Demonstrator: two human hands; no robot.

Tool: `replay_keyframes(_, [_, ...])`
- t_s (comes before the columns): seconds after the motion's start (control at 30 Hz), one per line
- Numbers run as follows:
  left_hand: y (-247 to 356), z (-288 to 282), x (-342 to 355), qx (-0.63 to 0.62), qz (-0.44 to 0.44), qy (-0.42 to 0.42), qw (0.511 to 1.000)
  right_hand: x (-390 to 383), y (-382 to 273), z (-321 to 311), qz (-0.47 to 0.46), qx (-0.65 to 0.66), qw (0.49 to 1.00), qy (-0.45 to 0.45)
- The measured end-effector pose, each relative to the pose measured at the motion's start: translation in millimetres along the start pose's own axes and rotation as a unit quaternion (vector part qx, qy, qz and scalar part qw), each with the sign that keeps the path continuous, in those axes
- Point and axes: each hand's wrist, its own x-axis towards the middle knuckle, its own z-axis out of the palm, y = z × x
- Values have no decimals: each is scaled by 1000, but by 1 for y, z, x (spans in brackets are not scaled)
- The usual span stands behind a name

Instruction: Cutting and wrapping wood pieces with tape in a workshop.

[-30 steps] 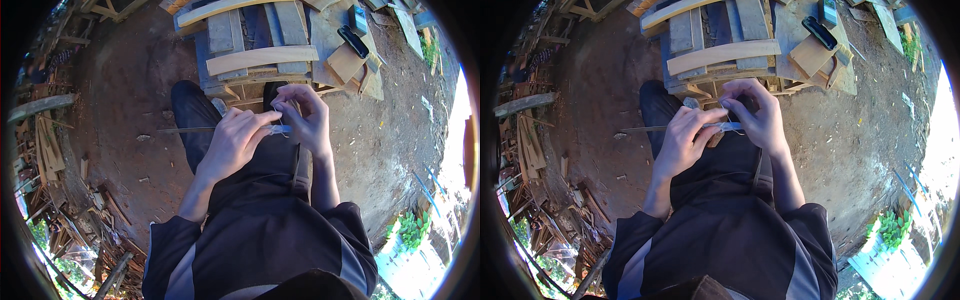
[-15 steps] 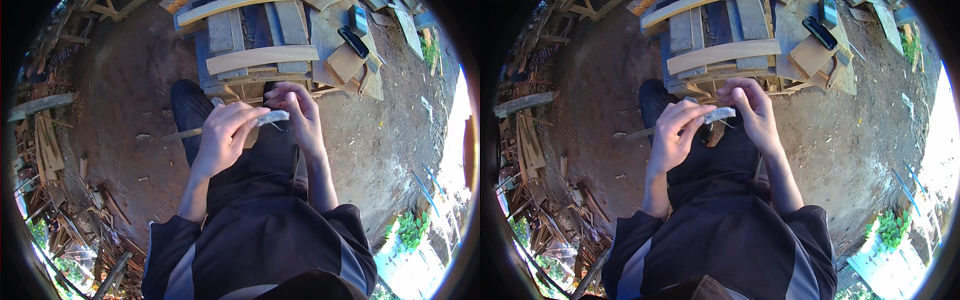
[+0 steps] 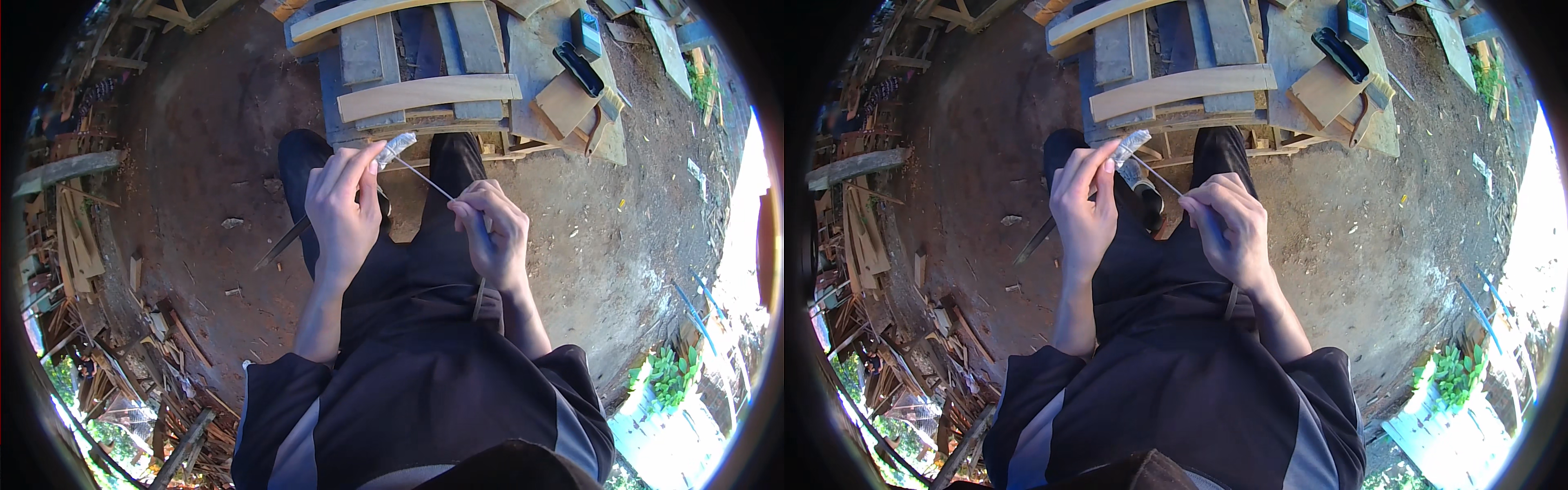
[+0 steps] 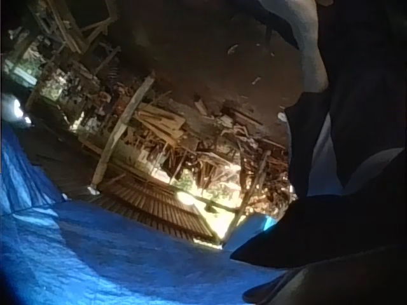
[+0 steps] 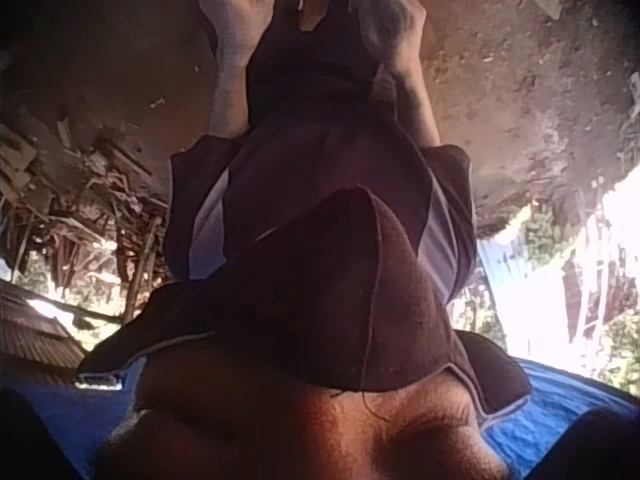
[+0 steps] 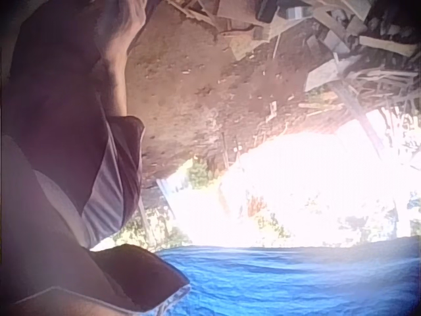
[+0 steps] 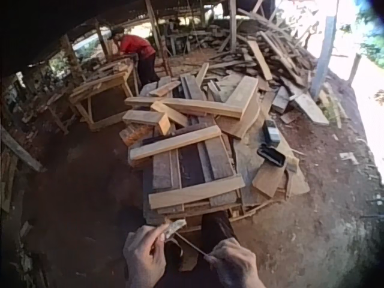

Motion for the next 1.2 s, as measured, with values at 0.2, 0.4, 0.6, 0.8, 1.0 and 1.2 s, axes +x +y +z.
replay_keyframes(0.2, [7,7,-5,15,79,-26,996,6,8,-5,-139,-3,990,34])
replay_keyframes(0.4, [15,-3,-19,16,204,-71,976,25,-3,-6,-14,72,992,100])
replay_keyframes(0.6, [14,0,-26,28,255,-96,962,21,-5,21,80,127,980,127])
replay_keyframes(0.8, [25,22,-37,-105,160,-93,977,8,23,37,5,-72,965,254])
replay_keyframes(1.0, [35,24,-41,-291,-69,-143,943,15,35,36,-161,-153,916,334])
replay_keyframes(1.2, [31,5,-10,-370,-206,-332,843,12,36,34,-111,-65,934,334])
